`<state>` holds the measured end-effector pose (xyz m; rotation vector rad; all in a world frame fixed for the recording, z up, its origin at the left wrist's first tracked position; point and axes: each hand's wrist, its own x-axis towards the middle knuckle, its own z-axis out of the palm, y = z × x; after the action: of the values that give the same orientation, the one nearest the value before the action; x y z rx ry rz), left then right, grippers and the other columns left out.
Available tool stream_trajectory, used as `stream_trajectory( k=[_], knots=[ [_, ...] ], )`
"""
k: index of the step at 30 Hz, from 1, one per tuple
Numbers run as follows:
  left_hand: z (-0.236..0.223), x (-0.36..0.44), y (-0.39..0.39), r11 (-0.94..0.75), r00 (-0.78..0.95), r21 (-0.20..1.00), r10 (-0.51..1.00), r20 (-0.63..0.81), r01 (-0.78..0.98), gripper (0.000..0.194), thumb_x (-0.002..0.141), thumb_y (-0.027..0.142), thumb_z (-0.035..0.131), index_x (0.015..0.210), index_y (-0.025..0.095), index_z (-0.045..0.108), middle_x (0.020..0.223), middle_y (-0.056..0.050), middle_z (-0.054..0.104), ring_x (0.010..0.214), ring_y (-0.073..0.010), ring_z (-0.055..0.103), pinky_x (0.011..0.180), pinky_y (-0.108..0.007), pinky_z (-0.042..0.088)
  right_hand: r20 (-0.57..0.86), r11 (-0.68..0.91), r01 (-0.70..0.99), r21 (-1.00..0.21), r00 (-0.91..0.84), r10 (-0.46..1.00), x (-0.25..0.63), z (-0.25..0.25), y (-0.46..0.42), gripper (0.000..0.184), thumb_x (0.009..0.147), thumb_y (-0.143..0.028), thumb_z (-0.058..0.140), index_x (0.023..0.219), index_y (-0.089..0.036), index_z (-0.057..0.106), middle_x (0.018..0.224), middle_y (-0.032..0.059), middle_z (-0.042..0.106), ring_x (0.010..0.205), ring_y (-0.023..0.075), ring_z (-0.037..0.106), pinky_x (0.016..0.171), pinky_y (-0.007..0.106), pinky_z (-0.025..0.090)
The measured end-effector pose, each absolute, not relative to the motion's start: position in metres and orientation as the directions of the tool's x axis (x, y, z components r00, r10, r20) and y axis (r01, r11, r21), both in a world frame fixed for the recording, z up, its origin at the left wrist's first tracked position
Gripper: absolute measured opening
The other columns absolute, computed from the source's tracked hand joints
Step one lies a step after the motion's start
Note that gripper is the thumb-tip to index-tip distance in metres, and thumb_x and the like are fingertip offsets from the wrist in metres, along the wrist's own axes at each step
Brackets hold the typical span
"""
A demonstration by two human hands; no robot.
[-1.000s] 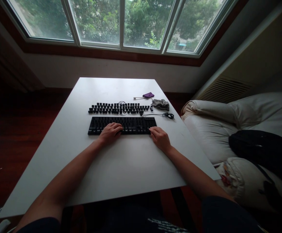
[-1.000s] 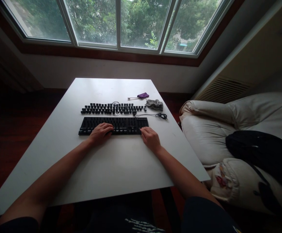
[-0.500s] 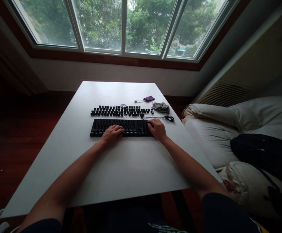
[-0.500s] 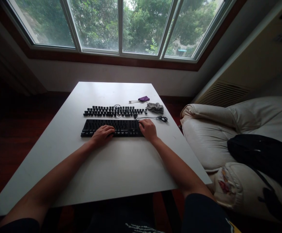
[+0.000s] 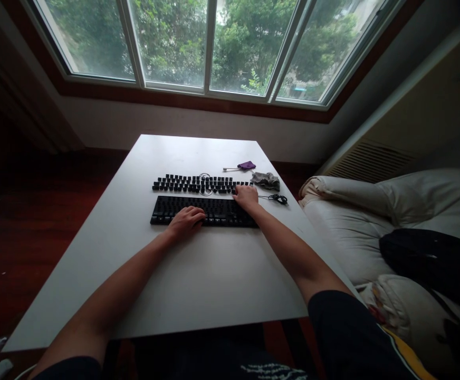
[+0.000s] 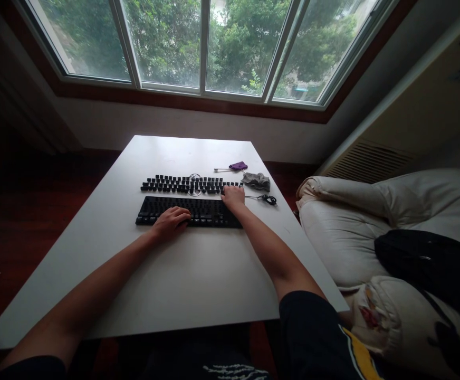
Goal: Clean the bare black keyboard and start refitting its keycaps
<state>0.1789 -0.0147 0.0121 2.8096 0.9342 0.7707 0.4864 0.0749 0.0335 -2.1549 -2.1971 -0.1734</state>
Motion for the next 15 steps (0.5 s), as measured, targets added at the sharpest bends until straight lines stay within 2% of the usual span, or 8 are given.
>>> stream_trajectory(
  k=[9,15],
  knots=[
    [0.008,0.177,-0.013,-0.807,0.687,0.227,0.585,0.430,0.545,0.023,0.097,0.024,0.053,0.116,0.024,0.066,0.125,-0.008,0.067,0.113,-0.0241,0.060,0.096,-0.042,0.049,0.031,0.075,0.989,0.128,-0.080,0.996,0.480,0.044,0.074,0.026,0.096,-0.032,0.055,0.108,-0.015,0.072,0.111,0.0180,0.074,0.105,0.0289,0.065,0.092,0.039,0.037],
    [0.011,0.177,-0.014,-0.810,0.692,0.223,0.581,0.428,0.542,0.024,0.096,0.023,0.053,0.116,0.024,0.066,0.125,-0.008,0.067,0.113,-0.0240,0.060,0.096,-0.042,0.049,-0.012,0.127,0.981,0.145,-0.126,0.992,0.472,0.055,0.074,0.024,0.093,-0.024,0.057,0.104,-0.013,0.075,0.109,0.0210,0.075,0.104,0.0298,0.066,0.095,0.042,0.036]
  ],
)
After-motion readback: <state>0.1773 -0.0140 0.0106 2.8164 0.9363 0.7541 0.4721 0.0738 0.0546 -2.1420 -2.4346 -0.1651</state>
